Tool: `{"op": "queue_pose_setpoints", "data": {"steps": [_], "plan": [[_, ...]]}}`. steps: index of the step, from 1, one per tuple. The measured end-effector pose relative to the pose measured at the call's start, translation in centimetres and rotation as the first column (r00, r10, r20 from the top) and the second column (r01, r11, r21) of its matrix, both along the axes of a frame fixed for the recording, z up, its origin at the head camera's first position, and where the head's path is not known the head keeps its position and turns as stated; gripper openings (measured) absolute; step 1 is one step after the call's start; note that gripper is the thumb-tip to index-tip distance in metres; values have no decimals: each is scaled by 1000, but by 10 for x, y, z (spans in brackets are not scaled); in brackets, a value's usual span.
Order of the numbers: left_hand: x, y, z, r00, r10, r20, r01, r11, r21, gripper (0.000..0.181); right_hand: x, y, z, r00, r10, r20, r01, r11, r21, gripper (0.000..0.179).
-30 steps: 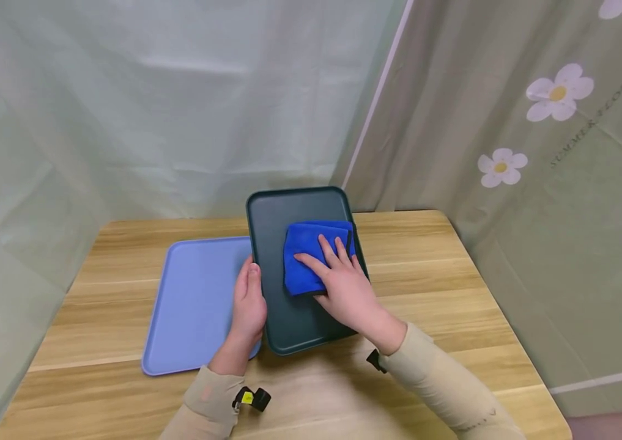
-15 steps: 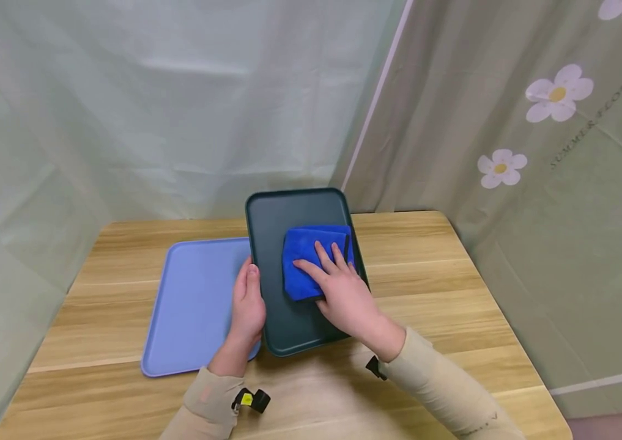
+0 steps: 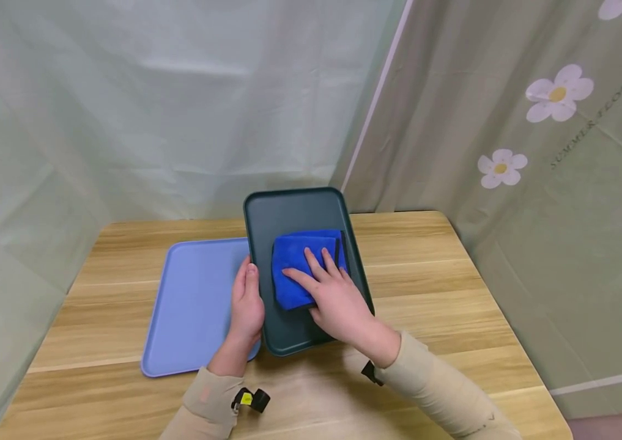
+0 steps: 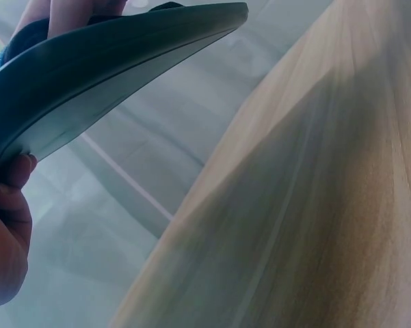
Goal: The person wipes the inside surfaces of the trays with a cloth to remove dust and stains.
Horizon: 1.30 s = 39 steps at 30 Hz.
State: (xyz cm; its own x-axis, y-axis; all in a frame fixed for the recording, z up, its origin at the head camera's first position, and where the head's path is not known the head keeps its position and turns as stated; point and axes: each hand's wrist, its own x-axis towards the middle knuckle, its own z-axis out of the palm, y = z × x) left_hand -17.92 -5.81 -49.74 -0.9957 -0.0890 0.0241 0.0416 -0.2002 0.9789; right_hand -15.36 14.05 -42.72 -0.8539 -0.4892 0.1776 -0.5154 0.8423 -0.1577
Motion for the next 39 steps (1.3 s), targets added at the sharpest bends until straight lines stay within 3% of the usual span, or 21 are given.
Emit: {"op": "queue_pose_setpoints", "data": {"steps": [10, 17, 24, 32, 39], "plan": [[1, -1, 2, 1000, -29, -2, 29, 998, 47, 70, 10, -10, 3, 994, 94, 55, -96, 995, 19, 86], [4, -2, 6, 999, -42, 11, 41, 995, 92, 70, 12, -16, 3, 990, 136, 45, -138, 990, 43, 87], [2, -1, 11, 1000, -31, 1, 31, 995, 94, 70, 11, -15, 3, 991, 129, -42, -125, 988, 87, 89], [-2, 2, 10, 996, -35, -87, 42, 996, 73, 63, 7, -8, 3, 989, 109, -100, -98, 989, 107, 84], [-2, 3, 10, 1000, -9, -23, 10, 1000, 29, 66, 4, 1, 4, 993, 62, -98, -56, 997, 59, 82]]}}
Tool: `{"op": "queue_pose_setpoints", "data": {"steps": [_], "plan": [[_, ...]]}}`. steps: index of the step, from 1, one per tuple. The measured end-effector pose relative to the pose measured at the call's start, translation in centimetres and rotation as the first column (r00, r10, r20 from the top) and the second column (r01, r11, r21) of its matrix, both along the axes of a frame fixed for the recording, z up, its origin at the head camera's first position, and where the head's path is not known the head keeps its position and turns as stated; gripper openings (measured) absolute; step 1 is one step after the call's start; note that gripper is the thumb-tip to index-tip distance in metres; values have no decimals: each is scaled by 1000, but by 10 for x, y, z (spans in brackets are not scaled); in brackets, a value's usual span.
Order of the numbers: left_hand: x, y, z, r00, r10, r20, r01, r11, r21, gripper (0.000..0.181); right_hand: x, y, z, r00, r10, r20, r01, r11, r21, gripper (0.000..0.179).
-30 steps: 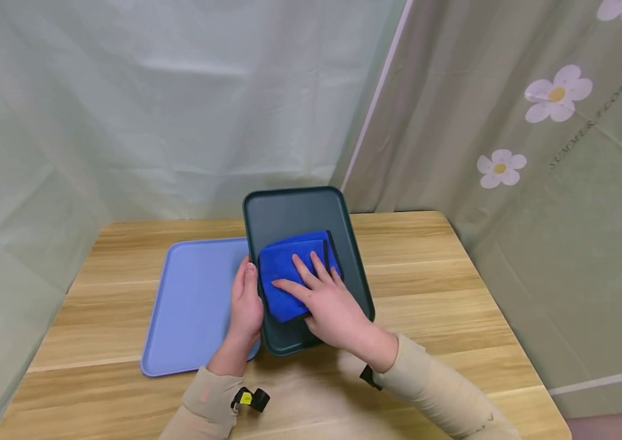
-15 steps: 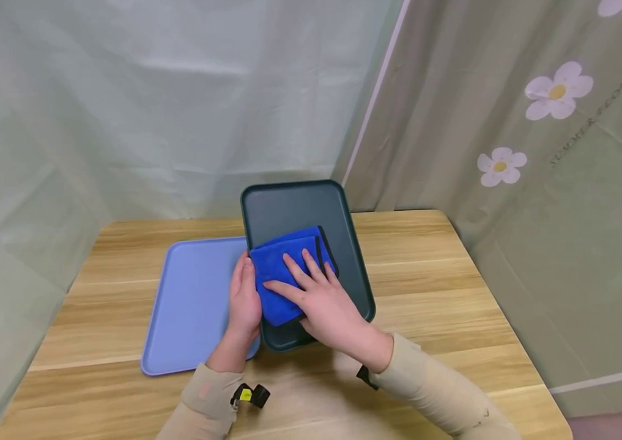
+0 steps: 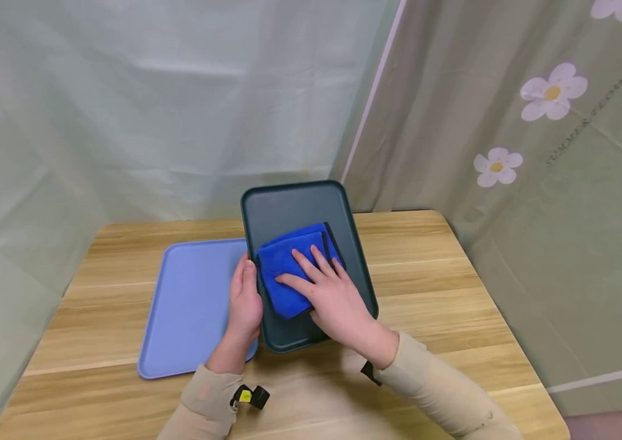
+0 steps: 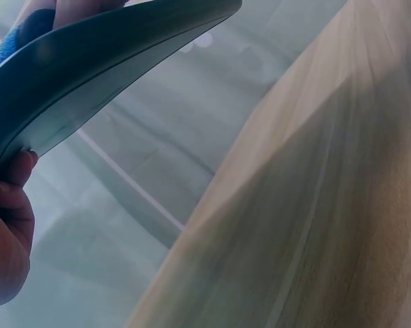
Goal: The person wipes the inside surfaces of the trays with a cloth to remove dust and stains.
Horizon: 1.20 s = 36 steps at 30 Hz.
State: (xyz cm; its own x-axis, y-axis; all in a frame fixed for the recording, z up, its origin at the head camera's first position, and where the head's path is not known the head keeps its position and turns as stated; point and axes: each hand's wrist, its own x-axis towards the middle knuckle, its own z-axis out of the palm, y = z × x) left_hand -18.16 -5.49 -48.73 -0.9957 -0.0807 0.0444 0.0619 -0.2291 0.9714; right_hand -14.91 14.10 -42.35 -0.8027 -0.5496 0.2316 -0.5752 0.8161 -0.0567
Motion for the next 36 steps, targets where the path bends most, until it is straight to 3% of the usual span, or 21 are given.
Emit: {"op": "queue_pose_setpoints", "data": {"steps": [17, 24, 36], "plan": [[-2, 1, 1, 1000, 12, 19, -12, 999, 33, 64, -5, 17, -1, 988, -154, -13, 152, 984, -95, 78], [-1, 2, 3, 1000, 3, 11, -3, 999, 35, 66, -3, 17, 0, 988, -154, 12, 154, 982, -108, 79], [-6, 9, 1, 999, 48, 7, -48, 999, -4, 64, -1, 5, -1, 993, -122, 5, 122, 987, -108, 79]]}}
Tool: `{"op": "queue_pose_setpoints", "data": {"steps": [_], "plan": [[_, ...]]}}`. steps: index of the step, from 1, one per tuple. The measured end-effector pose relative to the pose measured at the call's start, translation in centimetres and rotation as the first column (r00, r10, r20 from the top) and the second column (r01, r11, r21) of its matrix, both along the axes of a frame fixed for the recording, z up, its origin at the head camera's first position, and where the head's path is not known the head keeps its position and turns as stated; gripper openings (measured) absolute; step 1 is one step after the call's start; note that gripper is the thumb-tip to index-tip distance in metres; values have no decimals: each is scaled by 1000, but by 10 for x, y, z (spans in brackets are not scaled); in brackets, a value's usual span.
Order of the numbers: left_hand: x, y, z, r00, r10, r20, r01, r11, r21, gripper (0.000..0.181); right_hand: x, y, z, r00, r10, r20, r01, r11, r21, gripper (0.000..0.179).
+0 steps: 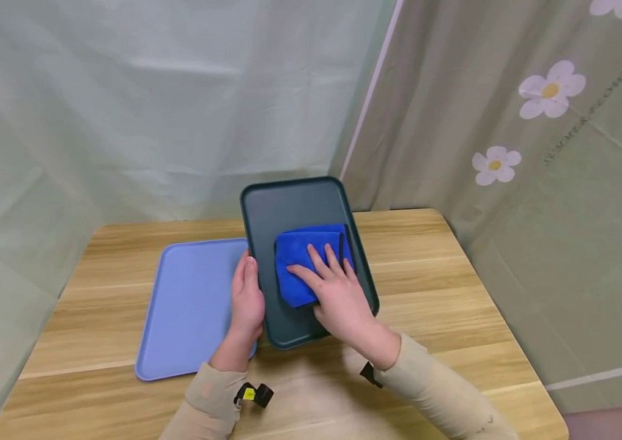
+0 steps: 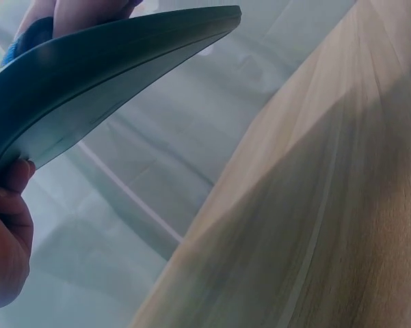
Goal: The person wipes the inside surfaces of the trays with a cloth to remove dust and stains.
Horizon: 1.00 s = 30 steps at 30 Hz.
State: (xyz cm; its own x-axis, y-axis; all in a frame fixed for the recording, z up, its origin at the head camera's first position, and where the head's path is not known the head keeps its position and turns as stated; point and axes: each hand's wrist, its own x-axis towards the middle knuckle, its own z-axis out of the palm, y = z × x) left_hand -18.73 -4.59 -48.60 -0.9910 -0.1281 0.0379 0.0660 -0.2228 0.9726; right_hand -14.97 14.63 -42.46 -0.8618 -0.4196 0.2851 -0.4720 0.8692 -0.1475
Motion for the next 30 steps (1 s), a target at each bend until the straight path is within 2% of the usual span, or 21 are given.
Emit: {"op": "queue_pose_setpoints", "data": {"steps": [11, 19, 25, 30], "plan": [[2, 4, 1, 999, -31, 12, 31, 999, 9, 67, 2, -7, 1, 998, 62, 14, -63, 998, 3, 80], [3, 9, 3, 994, -93, -56, 98, 989, 108, 61, 3, -10, -1, 994, 110, 7, -110, 994, 19, 78], [3, 9, 2, 995, -82, -65, 89, 990, 111, 58, 6, -10, -2, 989, 144, 18, -145, 989, 35, 79], [3, 6, 0, 997, -79, -22, 81, 992, 97, 56, 8, -8, -2, 985, 172, 28, -173, 982, 72, 81]]}}
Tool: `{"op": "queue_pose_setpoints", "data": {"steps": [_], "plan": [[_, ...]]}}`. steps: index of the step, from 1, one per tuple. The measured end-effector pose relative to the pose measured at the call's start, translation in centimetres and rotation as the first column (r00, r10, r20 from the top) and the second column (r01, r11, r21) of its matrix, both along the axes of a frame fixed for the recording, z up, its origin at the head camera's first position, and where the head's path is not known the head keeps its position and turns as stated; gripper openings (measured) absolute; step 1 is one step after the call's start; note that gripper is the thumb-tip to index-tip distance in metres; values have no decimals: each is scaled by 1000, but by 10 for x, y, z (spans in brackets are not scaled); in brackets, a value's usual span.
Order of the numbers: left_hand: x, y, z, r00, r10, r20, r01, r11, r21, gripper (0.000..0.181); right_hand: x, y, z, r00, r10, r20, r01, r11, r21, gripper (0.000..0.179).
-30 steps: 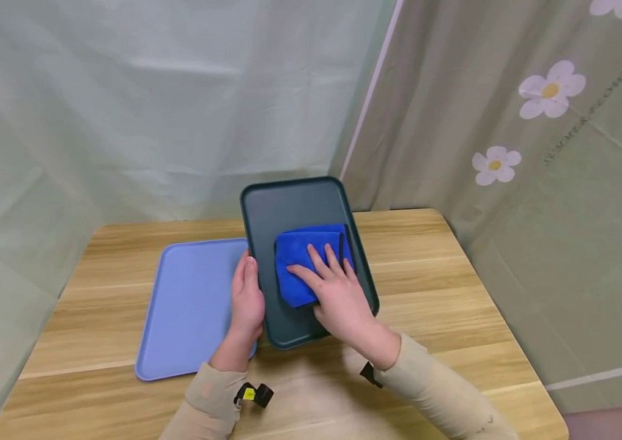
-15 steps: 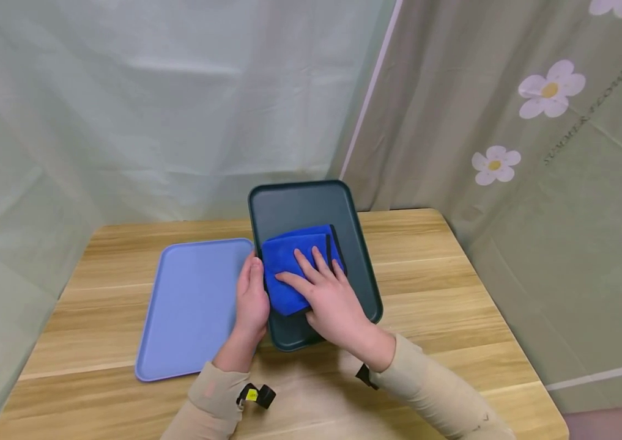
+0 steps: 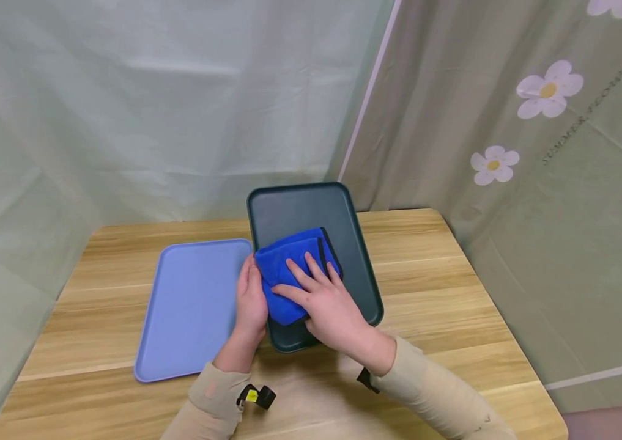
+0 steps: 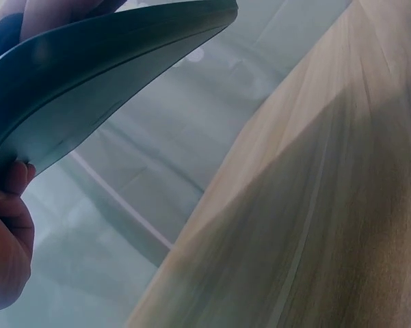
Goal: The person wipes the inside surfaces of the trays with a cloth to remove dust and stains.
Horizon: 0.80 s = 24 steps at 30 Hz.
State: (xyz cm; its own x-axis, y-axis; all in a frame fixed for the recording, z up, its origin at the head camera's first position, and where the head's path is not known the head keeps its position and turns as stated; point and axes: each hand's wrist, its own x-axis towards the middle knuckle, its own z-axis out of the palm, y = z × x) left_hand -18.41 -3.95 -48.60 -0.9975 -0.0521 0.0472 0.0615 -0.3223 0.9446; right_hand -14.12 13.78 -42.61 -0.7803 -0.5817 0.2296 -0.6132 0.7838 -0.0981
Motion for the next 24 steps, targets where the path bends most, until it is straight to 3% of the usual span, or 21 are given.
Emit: {"op": "queue_pose_setpoints", "data": {"steps": [5, 10, 17, 24], "plan": [[-1, -3, 0, 997, 15, 78, -13, 999, -30, 65, 3, 3, 2, 999, 23, 33, -25, 998, 56, 81], [-3, -5, 2, 993, 30, 116, -26, 999, -42, 70, 6, 6, 3, 999, 34, 30, -36, 995, 88, 81], [-3, -4, 4, 995, 40, 88, -37, 998, -41, 70, 5, 11, 1, 1000, 16, -3, -16, 998, 59, 82], [-4, -4, 3, 996, 65, 58, -60, 995, -86, 68, -1, 21, 1, 999, -51, -13, 51, 999, -4, 84]]}}
